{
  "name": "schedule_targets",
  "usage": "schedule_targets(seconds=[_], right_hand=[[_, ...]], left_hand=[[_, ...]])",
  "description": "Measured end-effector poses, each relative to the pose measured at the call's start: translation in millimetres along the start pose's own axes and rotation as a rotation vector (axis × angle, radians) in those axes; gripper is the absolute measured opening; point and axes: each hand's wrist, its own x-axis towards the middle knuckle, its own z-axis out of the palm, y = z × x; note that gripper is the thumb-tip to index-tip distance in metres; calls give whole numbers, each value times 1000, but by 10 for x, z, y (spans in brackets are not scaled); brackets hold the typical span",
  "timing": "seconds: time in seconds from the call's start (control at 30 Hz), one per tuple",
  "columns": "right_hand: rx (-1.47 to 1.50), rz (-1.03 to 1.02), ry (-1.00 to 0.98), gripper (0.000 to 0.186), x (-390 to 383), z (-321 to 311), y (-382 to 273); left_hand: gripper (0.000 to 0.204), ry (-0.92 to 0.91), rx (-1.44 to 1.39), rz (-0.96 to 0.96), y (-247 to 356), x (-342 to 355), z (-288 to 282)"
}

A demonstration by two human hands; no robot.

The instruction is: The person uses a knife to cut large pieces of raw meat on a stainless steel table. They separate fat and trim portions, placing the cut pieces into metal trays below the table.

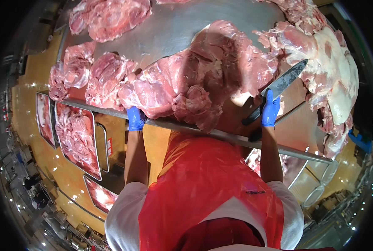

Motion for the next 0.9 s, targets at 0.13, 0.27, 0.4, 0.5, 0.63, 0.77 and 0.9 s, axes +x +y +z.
schedule_targets(seconds=[0.13,0.27,0.4,0.5,0.63,0.77,0.9], right_hand=[[-219,-38,-26,26,-208,119,-124],[-270,-226,36,35,-207,552,-21],[-37,-386,218,55,175,839,298],[147,-328,170,58,354,982,254],[267,-300,-42,63,376,1012,150],[-195,-365,-75,50,504,511,210],[-304,-278,-275,29,174,390,-400]], left_hand=[[55,-220,1297,726,102,248,-679],[54,29,405,156,388,601,-100],[53,-527,936,765,813,762,1174],[28,-888,1101,827,442,405,2096],[19,-942,1761,1387,-526,-52,2679],[17,-753,1543,1469,-736,-510,2502],[9,-488,1549,1636,-834,-962,1551]])
